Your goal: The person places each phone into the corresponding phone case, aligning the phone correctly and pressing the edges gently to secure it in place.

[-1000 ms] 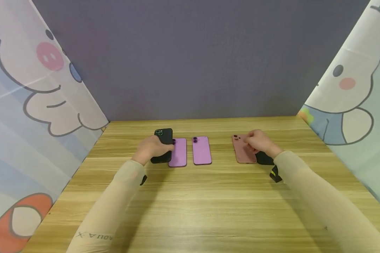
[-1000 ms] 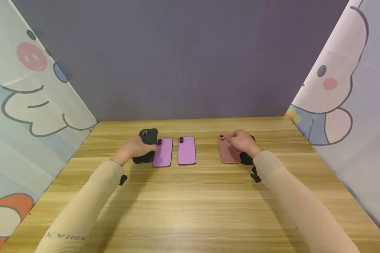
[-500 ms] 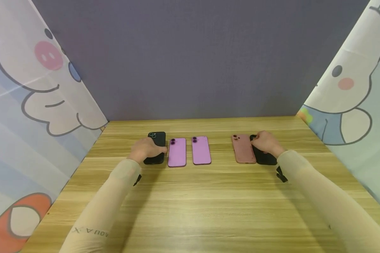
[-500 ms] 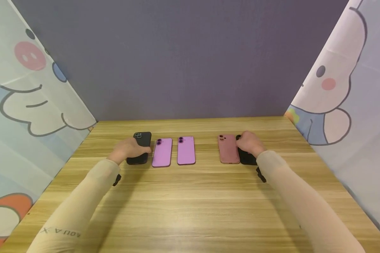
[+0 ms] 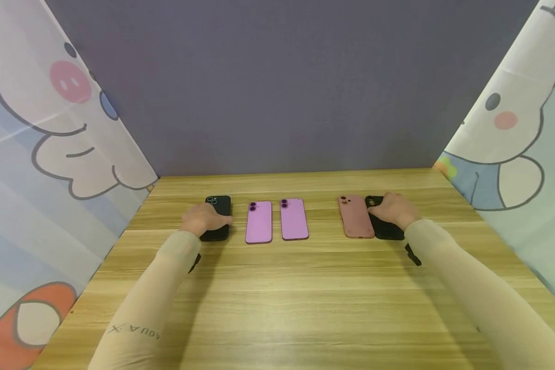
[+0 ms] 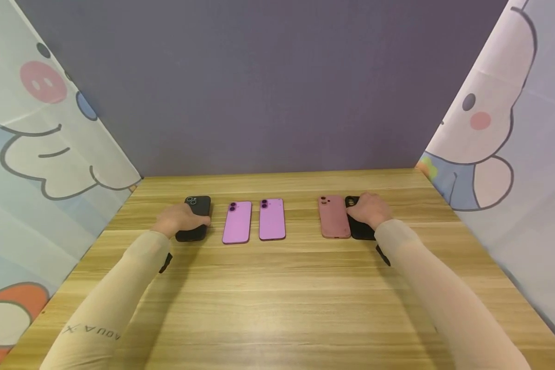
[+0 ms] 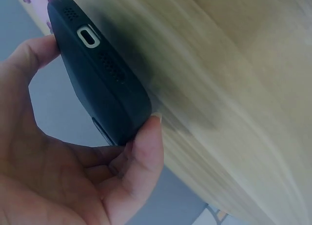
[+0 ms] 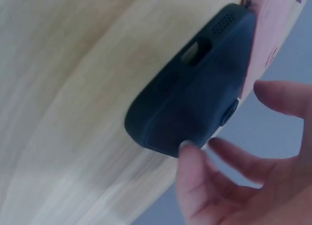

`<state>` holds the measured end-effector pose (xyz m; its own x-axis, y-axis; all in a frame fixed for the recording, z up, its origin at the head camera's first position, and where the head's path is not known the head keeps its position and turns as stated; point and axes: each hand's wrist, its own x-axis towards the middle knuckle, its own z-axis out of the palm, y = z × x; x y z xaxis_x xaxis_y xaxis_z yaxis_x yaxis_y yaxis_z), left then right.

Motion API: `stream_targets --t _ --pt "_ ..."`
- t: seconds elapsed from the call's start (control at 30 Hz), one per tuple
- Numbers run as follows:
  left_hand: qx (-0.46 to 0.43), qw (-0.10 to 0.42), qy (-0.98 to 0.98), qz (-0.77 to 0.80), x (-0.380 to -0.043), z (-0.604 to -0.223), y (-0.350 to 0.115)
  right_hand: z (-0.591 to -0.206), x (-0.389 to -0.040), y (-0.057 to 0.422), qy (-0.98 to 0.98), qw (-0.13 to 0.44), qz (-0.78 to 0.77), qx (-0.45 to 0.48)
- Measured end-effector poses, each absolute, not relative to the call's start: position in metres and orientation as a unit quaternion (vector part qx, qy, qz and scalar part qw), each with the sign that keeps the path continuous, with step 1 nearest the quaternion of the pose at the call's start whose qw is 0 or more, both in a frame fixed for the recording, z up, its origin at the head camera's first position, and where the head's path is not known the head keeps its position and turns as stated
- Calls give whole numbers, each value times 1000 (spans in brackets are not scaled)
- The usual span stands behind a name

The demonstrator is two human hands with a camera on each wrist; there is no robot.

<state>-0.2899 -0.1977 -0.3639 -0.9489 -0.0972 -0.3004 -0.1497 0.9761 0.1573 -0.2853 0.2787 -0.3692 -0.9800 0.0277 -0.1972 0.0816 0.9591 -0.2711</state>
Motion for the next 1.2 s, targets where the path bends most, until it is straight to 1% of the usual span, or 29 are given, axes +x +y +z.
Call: stream_targets --t 0.13,0.27,0.43,0.63,0.83,1.2 --pt "-64 150 983 79 -291 -366 -199 -372 -286 280 984 121 -112 61" --pt "-60 147 985 63 -291 -367 -200 -372 -288 280 983 136 -101 76" --pt "-51 148 986 51 -288 -368 -203 -368 -287 283 980 155 -104 72" --pt "-44 162 984 53 -289 -368 -207 -364 -286 288 979 175 -91 56" --pt "-39 180 981 56 -291 -370 -210 -362 -287 289 978 182 -87 46" --pt "-27 191 979 61 -292 -371 -215 -361 -288 292 978 178 -107 33"
